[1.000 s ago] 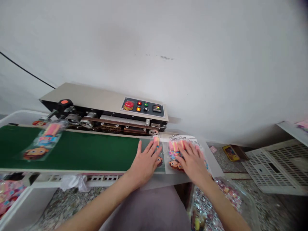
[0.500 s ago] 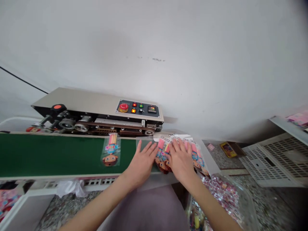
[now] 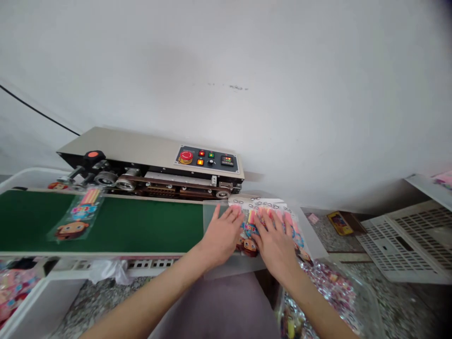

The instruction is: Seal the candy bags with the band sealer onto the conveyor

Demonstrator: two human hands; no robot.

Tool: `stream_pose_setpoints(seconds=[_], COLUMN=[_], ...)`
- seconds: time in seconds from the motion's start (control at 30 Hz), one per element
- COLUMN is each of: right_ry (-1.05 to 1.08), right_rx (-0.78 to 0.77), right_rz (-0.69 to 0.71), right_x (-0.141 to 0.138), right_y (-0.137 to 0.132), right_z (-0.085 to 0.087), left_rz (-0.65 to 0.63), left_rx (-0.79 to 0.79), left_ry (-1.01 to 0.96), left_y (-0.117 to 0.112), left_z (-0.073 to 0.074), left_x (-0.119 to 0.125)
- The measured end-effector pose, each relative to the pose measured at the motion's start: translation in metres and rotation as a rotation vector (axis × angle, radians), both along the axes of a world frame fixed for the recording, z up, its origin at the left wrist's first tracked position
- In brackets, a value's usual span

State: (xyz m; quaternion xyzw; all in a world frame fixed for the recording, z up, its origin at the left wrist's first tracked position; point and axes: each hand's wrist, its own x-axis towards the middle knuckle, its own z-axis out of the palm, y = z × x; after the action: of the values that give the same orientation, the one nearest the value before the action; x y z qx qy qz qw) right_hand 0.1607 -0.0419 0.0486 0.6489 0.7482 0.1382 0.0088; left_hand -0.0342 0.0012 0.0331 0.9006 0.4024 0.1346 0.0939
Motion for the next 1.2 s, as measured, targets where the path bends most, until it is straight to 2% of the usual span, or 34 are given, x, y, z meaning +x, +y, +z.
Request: stream_pose_setpoints(seconds=[0.13, 0.23, 0.3, 0.4, 0.5, 0.57, 0.67, 0.73, 0.83, 0.93, 1.03, 1.1, 1.2], right_ry=[0.006, 0.019, 0.040, 0.088, 0.164, 0.246, 0.386, 0.430, 0.436, 0.431, 0.308, 0.181, 0.085], right_rx=[-0.019, -0.053, -0.070, -0.083, -0.075, -0.081, -0.150, -0.191, -0.219, -0.193, -0.036, 0.034, 0.035], right_rz=[0.031, 0.066, 0.078, 0.109, 0.129, 0.143, 0.159, 0.137, 0.123, 0.132, 0.037, -0.028, 0.003], right_x=[0.003, -0.002, -0.009, -0.019, -0.025, -0.029, -0.035, -0.039, -0.038, -0.026, -0.014, -0.011, -0.013], right_y=[0.002, 0.009, 0.013, 0.018, 0.025, 0.036, 0.062, 0.079, 0.091, 0.080, 0.052, 0.033, 0.015], right_z=[-0.002, -0.003, -0.005, -0.004, 0.005, 0.011, 0.013, 0.010, 0.008, 0.014, 0.019, 0.016, 0.002], left_rz=[0.003, 0.050, 0.081, 0.151, 0.194, 0.109, -0.075, -0.102, -0.072, -0.040, 0.007, 0.041, 0.094], left_rx=[0.092, 0.116, 0.113, 0.091, 0.077, 0.086, 0.104, 0.107, 0.106, 0.123, 0.138, 0.145, 0.159], left_ry=[0.038, 0.057, 0.084, 0.138, 0.150, 0.108, 0.059, 0.063, 0.075, 0.070, 0.050, 0.039, 0.036], left_y=[-0.006, -0.006, -0.004, 0.000, 0.002, 0.001, -0.002, -0.005, -0.008, -0.009, -0.008, -0.008, -0.008], left_z=[-0.026, -0.033, -0.029, -0.014, 0.000, 0.002, -0.006, -0.016, -0.027, -0.031, -0.032, -0.033, -0.034], left_x=[0.001, -0.013, -0.025, -0.039, -0.042, -0.035, -0.018, -0.010, -0.005, -0.005, -0.003, 0.000, -0.002])
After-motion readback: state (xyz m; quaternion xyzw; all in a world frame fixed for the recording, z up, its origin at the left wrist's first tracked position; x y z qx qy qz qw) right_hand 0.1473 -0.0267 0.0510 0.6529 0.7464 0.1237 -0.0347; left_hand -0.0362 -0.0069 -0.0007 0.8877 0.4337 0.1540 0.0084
